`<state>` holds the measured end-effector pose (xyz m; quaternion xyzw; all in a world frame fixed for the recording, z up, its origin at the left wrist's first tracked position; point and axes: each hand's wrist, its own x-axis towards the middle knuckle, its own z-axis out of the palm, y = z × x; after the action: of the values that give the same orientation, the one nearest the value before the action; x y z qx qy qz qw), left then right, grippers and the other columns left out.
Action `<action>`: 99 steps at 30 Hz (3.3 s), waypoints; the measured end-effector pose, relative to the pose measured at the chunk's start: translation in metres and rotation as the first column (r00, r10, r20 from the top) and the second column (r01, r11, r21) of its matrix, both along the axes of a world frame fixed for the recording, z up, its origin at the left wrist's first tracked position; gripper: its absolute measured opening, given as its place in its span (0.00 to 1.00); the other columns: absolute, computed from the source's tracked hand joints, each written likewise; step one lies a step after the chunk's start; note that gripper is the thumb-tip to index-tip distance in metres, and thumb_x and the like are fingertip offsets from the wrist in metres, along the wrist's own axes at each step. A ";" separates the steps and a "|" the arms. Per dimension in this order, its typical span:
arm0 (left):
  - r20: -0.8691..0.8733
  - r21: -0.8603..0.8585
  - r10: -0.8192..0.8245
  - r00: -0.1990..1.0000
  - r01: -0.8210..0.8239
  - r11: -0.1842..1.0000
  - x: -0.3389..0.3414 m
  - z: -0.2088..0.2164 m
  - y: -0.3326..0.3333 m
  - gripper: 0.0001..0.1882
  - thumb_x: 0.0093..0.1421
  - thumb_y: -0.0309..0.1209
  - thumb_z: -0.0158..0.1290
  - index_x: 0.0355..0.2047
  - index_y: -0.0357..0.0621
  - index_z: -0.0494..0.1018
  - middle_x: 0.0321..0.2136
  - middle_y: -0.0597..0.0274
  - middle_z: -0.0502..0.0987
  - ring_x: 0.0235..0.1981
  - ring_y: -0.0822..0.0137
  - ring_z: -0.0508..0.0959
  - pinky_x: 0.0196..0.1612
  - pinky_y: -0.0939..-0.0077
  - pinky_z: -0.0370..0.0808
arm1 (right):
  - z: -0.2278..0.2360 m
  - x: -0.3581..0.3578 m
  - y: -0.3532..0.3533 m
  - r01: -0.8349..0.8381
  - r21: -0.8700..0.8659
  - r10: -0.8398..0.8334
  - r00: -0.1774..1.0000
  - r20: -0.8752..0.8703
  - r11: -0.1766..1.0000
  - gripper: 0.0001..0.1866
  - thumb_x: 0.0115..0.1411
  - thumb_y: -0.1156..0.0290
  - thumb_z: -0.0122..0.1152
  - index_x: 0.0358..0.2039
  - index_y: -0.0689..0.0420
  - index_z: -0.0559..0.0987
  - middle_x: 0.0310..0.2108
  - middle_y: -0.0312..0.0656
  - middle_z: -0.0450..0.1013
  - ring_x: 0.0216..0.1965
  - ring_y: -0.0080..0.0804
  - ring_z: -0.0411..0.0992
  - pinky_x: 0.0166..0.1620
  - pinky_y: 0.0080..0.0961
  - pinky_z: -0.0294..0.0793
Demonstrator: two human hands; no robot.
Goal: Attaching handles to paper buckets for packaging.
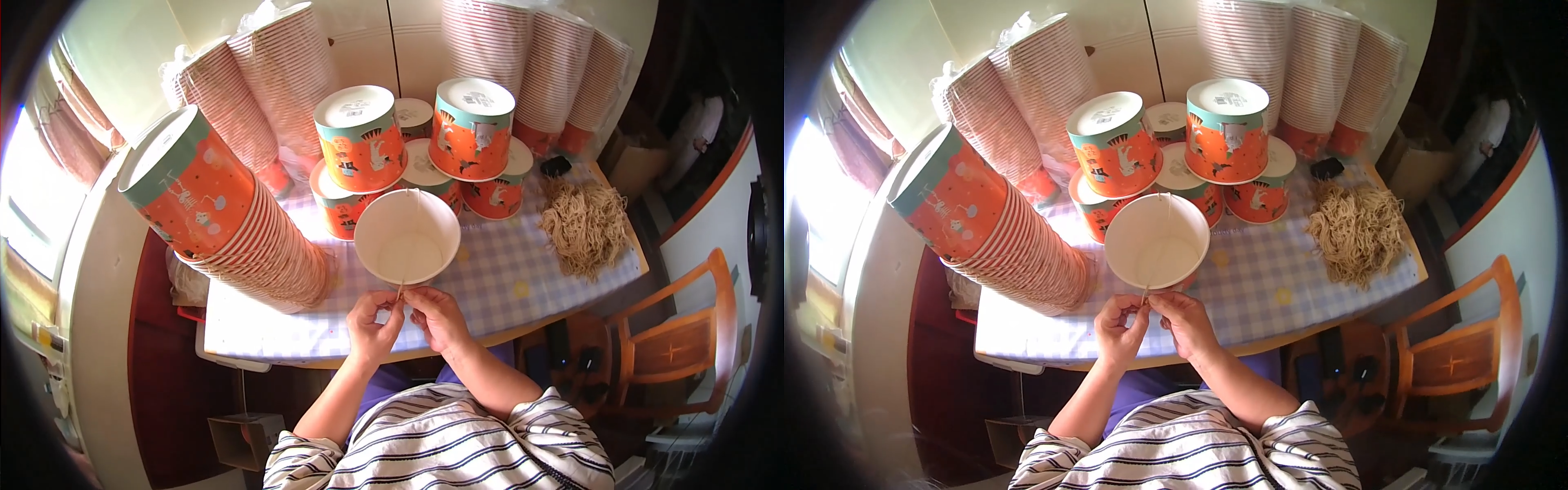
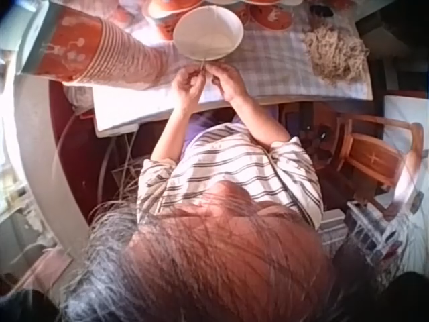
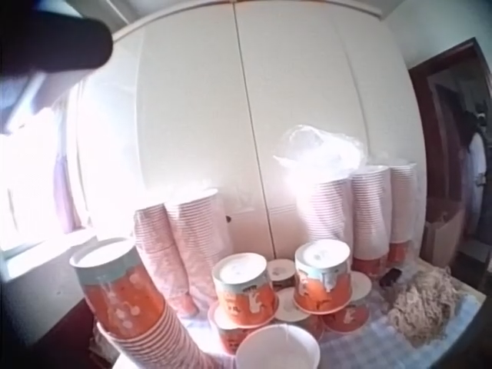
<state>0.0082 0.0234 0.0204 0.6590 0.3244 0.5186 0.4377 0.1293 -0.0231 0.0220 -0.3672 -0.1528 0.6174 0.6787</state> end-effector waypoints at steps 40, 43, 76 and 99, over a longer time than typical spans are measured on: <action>0.349 -0.492 -0.088 0.933 0.263 0.830 0.002 0.007 0.006 0.07 0.58 0.23 0.54 0.34 0.31 0.73 0.27 0.59 0.77 0.27 0.71 0.76 0.35 0.79 0.74 | -0.006 0.015 0.004 0.014 0.050 -0.025 0.973 0.231 0.999 0.08 0.59 0.71 0.59 0.35 0.63 0.78 0.32 0.34 0.75 0.33 0.15 0.69 0.38 0.13 0.66; 0.362 -0.475 -0.101 0.927 0.277 0.835 0.005 0.017 0.005 0.08 0.58 0.23 0.54 0.37 0.31 0.73 0.27 0.60 0.77 0.27 0.72 0.76 0.35 0.80 0.74 | -0.001 0.014 0.004 0.025 0.056 -0.041 0.952 0.302 0.998 0.08 0.60 0.71 0.59 0.35 0.63 0.77 0.33 0.35 0.75 0.34 0.16 0.70 0.40 0.14 0.68; 0.054 -0.369 -0.141 0.989 0.151 0.917 -0.003 0.012 0.006 0.08 0.57 0.23 0.56 0.36 0.31 0.74 0.29 0.62 0.78 0.29 0.77 0.76 0.34 0.84 0.74 | 0.005 0.008 0.003 0.013 0.083 -0.039 0.947 0.318 0.996 0.10 0.60 0.69 0.58 0.37 0.64 0.78 0.35 0.37 0.76 0.36 0.19 0.72 0.43 0.18 0.70; 0.107 -0.434 -0.158 0.982 0.189 0.881 -0.005 0.006 0.009 0.08 0.60 0.27 0.54 0.34 0.32 0.73 0.26 0.61 0.76 0.27 0.75 0.76 0.32 0.81 0.76 | -0.004 0.005 0.006 0.090 0.129 -0.133 0.917 0.377 0.987 0.09 0.62 0.72 0.55 0.39 0.64 0.77 0.36 0.37 0.76 0.37 0.17 0.70 0.43 0.15 0.70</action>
<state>0.0037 0.0328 0.0266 0.5504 0.3581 0.4124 0.6315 0.1345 -0.0173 0.0179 -0.4516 -0.2953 0.4843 0.6888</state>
